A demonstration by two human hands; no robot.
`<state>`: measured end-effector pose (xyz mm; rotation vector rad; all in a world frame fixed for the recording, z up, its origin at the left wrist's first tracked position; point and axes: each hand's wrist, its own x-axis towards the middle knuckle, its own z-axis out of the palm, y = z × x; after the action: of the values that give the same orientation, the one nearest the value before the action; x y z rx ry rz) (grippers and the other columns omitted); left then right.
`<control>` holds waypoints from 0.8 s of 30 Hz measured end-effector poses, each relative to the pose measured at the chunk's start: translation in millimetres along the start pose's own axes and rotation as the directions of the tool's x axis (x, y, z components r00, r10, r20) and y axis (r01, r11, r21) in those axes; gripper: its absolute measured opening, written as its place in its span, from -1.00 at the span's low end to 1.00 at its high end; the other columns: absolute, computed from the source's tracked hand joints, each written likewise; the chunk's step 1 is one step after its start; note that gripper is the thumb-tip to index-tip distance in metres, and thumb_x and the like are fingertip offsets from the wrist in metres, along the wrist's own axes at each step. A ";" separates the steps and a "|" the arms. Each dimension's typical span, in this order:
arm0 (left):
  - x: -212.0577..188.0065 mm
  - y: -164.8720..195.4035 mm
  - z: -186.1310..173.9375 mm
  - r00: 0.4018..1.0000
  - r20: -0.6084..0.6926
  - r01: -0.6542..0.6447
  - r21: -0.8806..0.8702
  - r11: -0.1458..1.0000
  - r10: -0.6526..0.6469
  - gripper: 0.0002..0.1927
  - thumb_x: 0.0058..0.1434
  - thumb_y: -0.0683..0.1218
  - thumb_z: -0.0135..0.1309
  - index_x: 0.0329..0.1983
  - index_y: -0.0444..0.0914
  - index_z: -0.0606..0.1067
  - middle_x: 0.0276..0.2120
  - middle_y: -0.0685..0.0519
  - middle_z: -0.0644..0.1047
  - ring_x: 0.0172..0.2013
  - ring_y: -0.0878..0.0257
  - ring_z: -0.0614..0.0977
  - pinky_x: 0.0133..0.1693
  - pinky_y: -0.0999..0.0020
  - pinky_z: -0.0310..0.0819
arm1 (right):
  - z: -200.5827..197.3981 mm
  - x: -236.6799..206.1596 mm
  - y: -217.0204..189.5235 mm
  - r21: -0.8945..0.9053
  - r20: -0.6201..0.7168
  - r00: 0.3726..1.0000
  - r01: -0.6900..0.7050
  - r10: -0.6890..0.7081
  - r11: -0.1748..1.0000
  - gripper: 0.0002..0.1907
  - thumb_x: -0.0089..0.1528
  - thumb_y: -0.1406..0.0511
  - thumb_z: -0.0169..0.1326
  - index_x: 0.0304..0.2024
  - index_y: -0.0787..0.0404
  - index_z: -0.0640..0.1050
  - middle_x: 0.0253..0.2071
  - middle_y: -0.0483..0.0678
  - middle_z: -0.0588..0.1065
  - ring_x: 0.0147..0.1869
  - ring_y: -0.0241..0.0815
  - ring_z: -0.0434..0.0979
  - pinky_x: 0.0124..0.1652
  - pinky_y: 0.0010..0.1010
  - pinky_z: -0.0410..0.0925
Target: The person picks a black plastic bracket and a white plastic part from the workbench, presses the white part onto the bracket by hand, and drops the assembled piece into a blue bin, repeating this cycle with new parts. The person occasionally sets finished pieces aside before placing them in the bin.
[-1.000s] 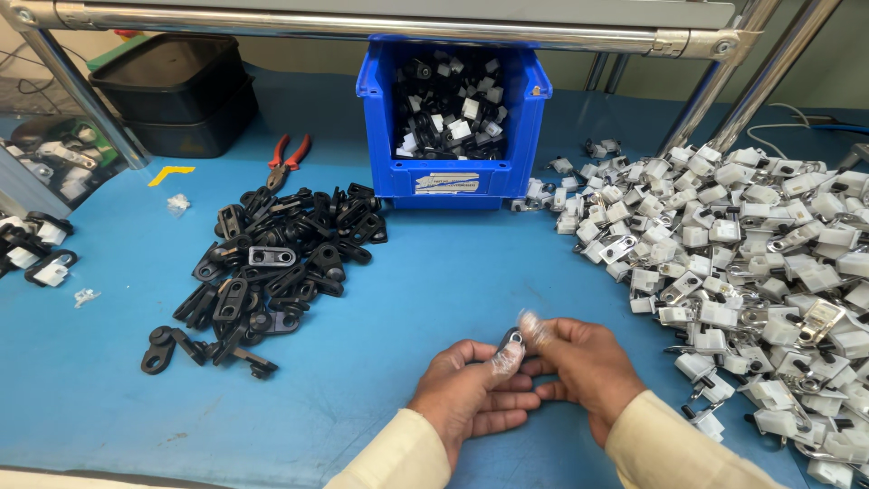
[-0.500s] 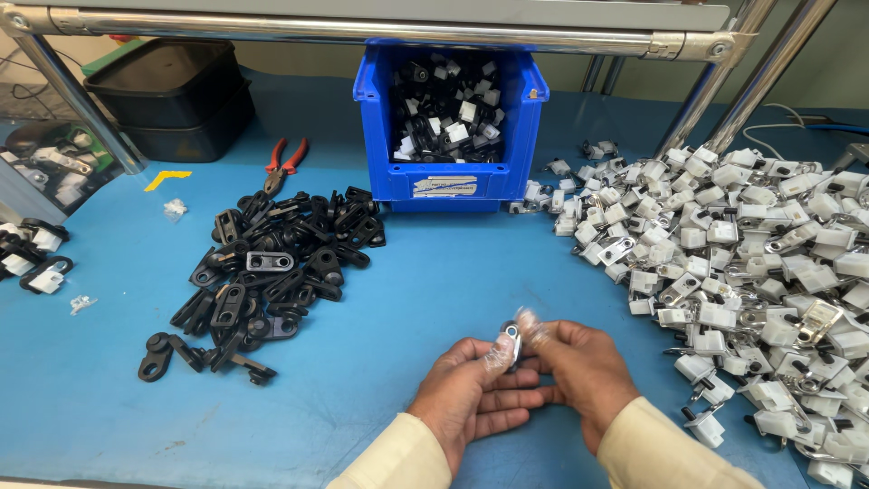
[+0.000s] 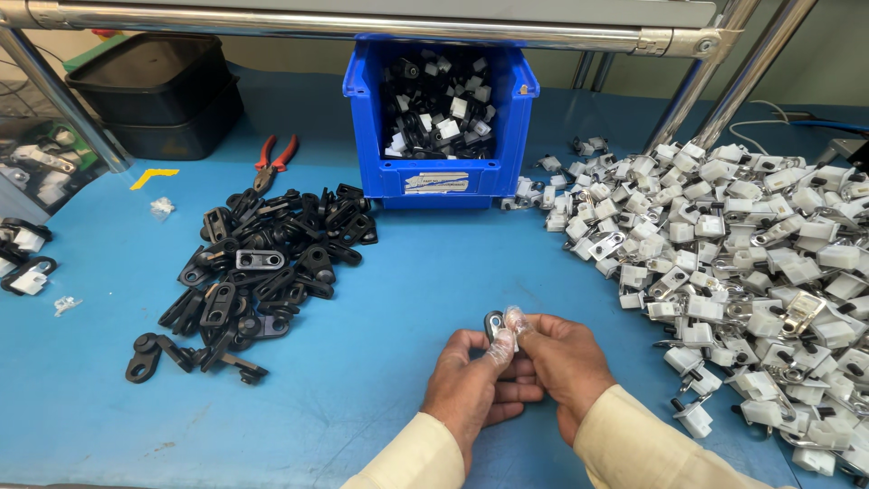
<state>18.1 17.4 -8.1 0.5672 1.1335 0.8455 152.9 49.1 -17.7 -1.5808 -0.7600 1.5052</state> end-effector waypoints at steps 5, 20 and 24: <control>2.1 1.1 -3.4 1.000 0.015 0.003 0.047 0.999 -0.004 -0.59 0.29 0.08 0.16 0.09 -0.20 0.41 -0.23 -0.01 0.64 -0.29 0.25 0.70 -0.26 0.27 0.69 | 1.5 -4.9 -3.0 -0.032 -0.022 1.000 0.000 -0.001 0.999 -0.79 0.23 0.30 0.18 -0.16 0.32 0.63 -0.38 0.01 0.58 -0.41 -0.19 0.55 -0.42 -0.39 0.42; 13.7 -15.5 -8.8 0.996 0.040 -0.078 -0.021 0.997 0.079 -0.70 0.32 -0.06 0.06 0.02 -0.34 0.47 -0.24 -0.11 0.66 -0.31 0.18 0.71 -0.23 0.31 0.69 | 3.9 7.8 7.6 -0.074 -0.047 0.992 0.111 -0.114 0.991 -0.68 0.30 0.17 0.12 -0.32 0.32 0.61 -0.48 -0.07 0.49 -0.48 -0.31 0.32 -0.49 -0.46 0.19; 10.0 -12.3 -10.9 0.996 0.067 -0.049 -0.059 0.997 0.053 -0.69 0.32 -0.02 0.03 0.02 -0.29 0.44 -0.20 -0.07 0.64 -0.27 0.19 0.72 -0.20 0.32 0.70 | -1.1 3.3 7.5 -0.020 0.014 0.997 0.079 -0.079 0.997 -0.65 0.31 0.12 0.07 -0.30 0.30 0.60 -0.48 -0.07 0.50 -0.46 -0.29 0.39 -0.47 -0.43 0.28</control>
<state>13.2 18.2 -26.7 0.5748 1.0330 0.8935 153.5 48.1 -25.9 -1.5388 -0.8380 1.4566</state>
